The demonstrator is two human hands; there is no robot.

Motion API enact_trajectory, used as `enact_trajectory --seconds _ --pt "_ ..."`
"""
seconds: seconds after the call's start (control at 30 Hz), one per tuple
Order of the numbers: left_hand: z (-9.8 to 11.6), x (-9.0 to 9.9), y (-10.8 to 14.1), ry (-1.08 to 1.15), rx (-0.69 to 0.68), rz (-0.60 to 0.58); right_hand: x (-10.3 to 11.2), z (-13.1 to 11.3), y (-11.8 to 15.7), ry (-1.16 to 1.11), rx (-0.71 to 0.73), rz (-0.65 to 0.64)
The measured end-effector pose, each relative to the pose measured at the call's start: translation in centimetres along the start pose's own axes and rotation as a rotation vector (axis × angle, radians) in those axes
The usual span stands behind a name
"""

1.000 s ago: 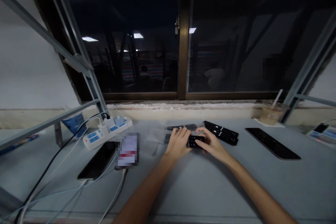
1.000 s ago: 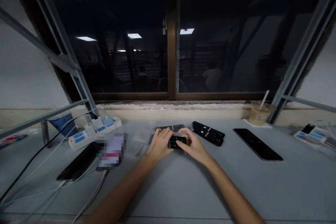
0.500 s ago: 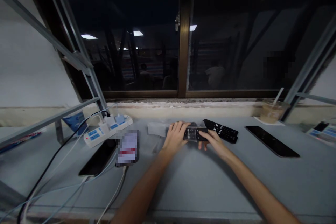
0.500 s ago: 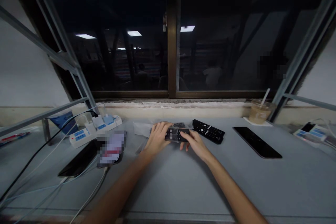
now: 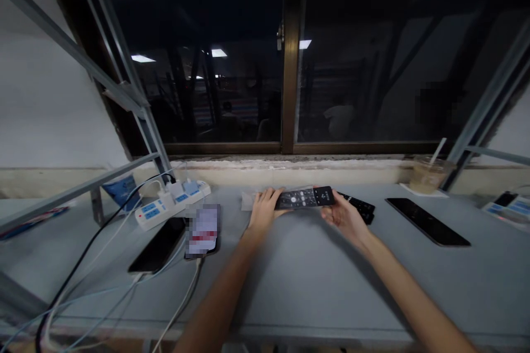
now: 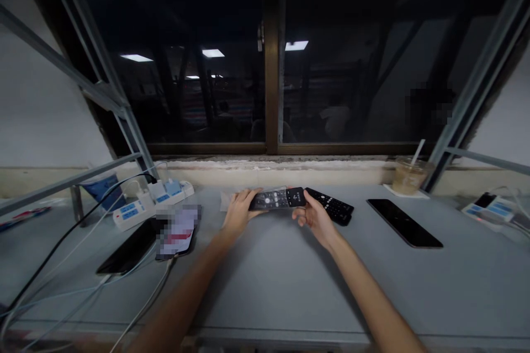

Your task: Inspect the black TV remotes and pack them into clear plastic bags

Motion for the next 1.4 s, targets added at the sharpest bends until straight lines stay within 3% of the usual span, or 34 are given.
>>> enact_trajectory --seconds 0.23,0.5,0.73,0.93,1.07,1.2,1.27,1.4 --pt "0.6 0.4 0.2 -0.066 -0.064 0.042 0.7 -0.1 -0.3 0.217 0.076 -0.02" --pt "3.4 -0.6 1.7 -0.179 -0.257 0.034 0.6 1.2 -0.2 0.482 0.07 -0.104" --pt "4.8 -1.1 2.4 -0.214 -0.297 0.052 0.5 1.8 -0.3 0.55 0.073 -0.082" --pt "4.8 -1.1 2.3 -0.161 -0.287 0.025 -0.7 1.9 0.4 0.462 0.017 -0.085" --pt "4.2 -0.8 1.7 -0.112 -0.203 0.022 -0.2 1.8 0.3 0.254 -0.02 0.055" --pt "3.9 -1.6 1.6 -0.115 -0.164 -0.043 0.3 3.0 0.5 0.063 -0.169 0.152" --pt "3.9 -2.2 1.7 -0.111 -0.159 -0.094 0.4 3.2 0.5 0.101 -0.193 0.15" --pt "4.0 -3.0 1.8 -0.072 -0.151 -0.17 0.8 2.9 0.0 0.301 -0.069 0.125"
Point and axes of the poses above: each hand's wrist, its own y-axis away from the middle knuckle, its own x-axis out of the back of the hand, z = x × y, the point moved 9 cm from there along -y, towards the middle knuckle, and after that the axes turned 14 degrees about x, right-handed, at the moved point
